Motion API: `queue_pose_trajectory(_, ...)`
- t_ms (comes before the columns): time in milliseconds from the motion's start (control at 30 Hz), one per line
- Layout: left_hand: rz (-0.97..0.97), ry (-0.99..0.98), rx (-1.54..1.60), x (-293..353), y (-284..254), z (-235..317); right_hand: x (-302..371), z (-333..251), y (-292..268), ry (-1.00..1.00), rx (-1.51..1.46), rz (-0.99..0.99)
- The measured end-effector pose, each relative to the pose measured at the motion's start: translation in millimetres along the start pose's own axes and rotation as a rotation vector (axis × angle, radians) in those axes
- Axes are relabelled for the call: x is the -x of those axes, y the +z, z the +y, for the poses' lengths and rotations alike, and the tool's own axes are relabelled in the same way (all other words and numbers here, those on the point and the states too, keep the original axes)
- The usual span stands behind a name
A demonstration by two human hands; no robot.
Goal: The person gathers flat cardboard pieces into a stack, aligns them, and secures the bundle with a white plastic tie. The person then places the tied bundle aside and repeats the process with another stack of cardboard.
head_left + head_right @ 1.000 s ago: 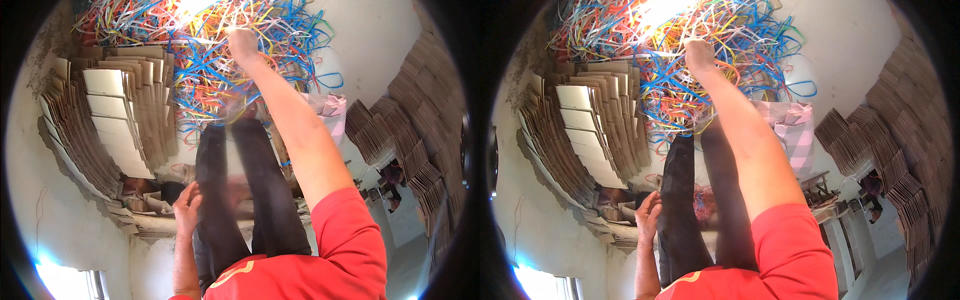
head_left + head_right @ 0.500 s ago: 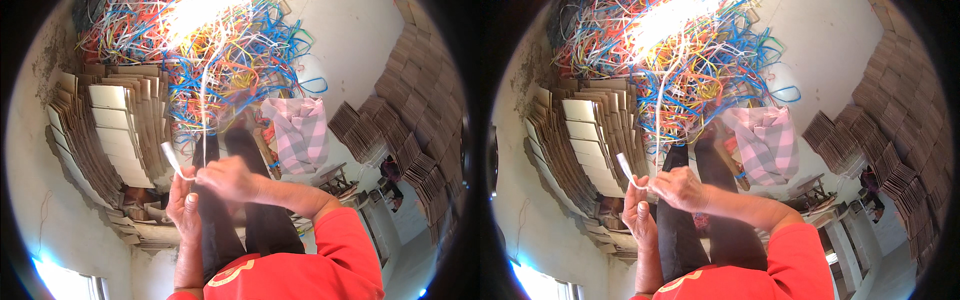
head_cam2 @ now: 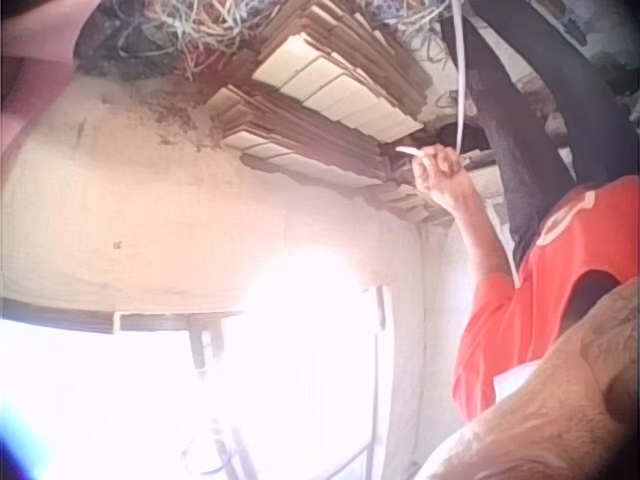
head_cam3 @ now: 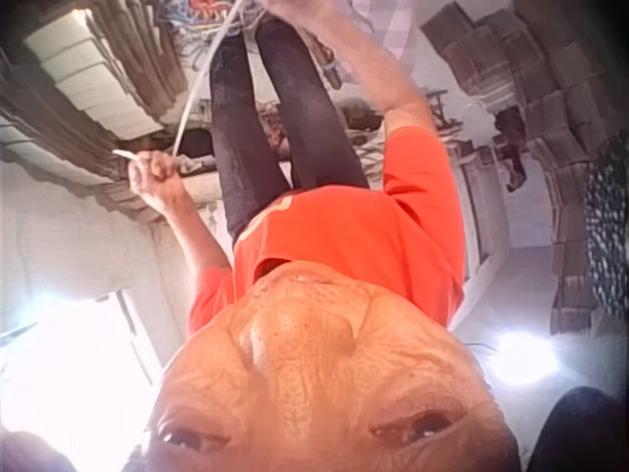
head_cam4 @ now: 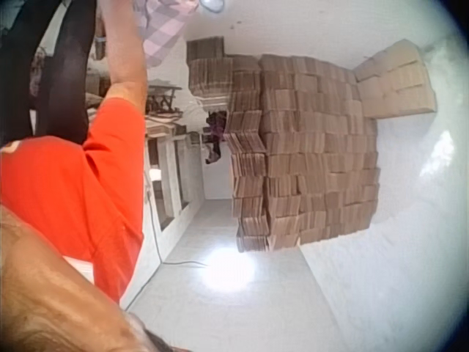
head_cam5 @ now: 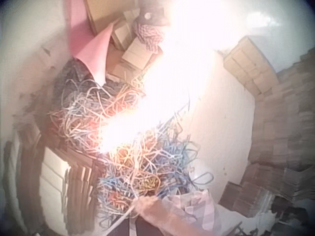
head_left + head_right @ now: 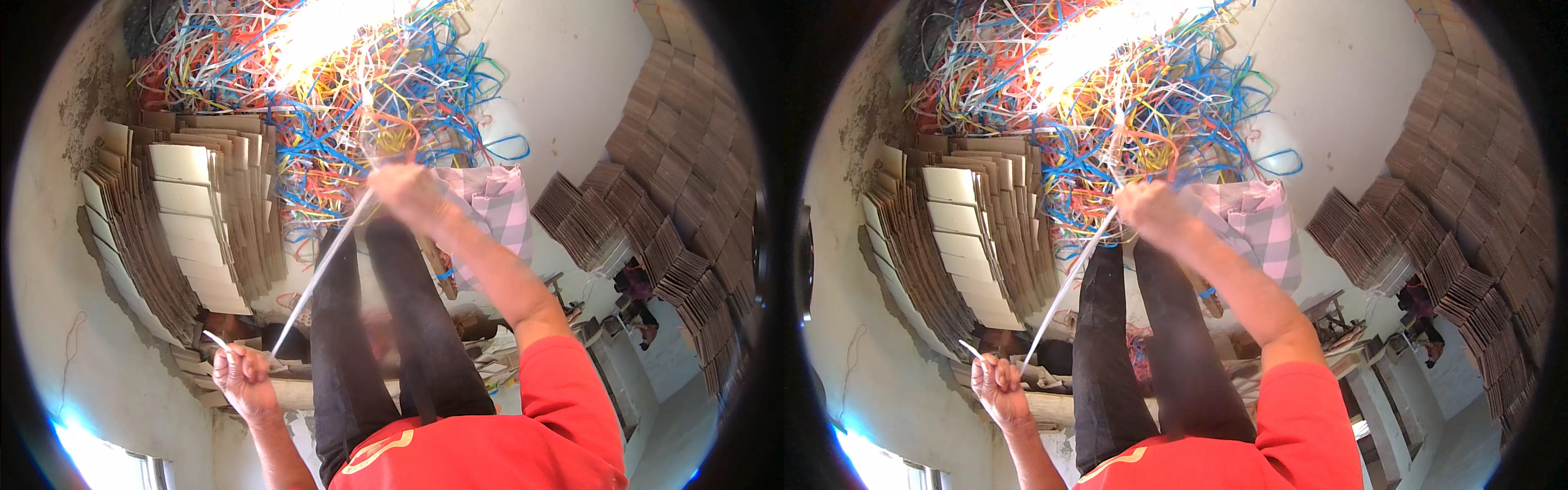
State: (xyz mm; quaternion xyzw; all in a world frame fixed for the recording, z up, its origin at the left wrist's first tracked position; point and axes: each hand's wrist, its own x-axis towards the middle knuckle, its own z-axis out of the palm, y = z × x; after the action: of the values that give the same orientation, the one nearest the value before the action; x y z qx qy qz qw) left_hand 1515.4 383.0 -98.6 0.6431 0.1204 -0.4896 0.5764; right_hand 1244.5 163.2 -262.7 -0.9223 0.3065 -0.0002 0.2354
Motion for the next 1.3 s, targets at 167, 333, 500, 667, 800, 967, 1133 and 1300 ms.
queue_pose_trajectory(167, 0.268, 0.025, -0.285, -13.9, -109.7, 13.2, -14.3, 90.3, 4.0, 0.238, 0.215, -0.131)
queue_pose_trajectory(333, 0.518, -0.02, -0.475, 4.0, -217.3, 17.3, -32.5, 147.7, 9.9, 0.299, 0.141, -0.049)
queue_pose_trajectory(500, 0.788, 0.324, -1.728, 78.8, -424.2, 15.3, -55.5, 205.2, 14.9, 0.484, 0.151, 0.079)
queue_pose_trajectory(667, 1.073, -0.089, -1.405, 135.9, -467.0, 18.5, -102.8, 227.1, 30.6, 0.986, -0.932, 0.45)
queue_pose_trajectory(800, 0.783, -0.352, -1.044, 114.2, -404.3, -53.0, -159.9, 231.0, 81.7, 0.874, -1.028, 0.541)
queue_pose_trajectory(967, 0.528, -0.411, -1.05, 77.8, -367.6, -122.2, -184.9, 331.6, 152.3, 0.942, -0.031, 0.182)
queue_pose_trajectory(1133, 0.603, -0.605, -0.88, 70.5, -306.3, -124.5, -231.1, 360.3, 157.9, 0.663, -0.03, -0.608)
queue_pose_trajectory(1300, 0.611, -0.627, -0.83, 58.9, -276.8, -113.5, -184.6, 329.9, 167.0, 1.021, -1.065, 0.172)
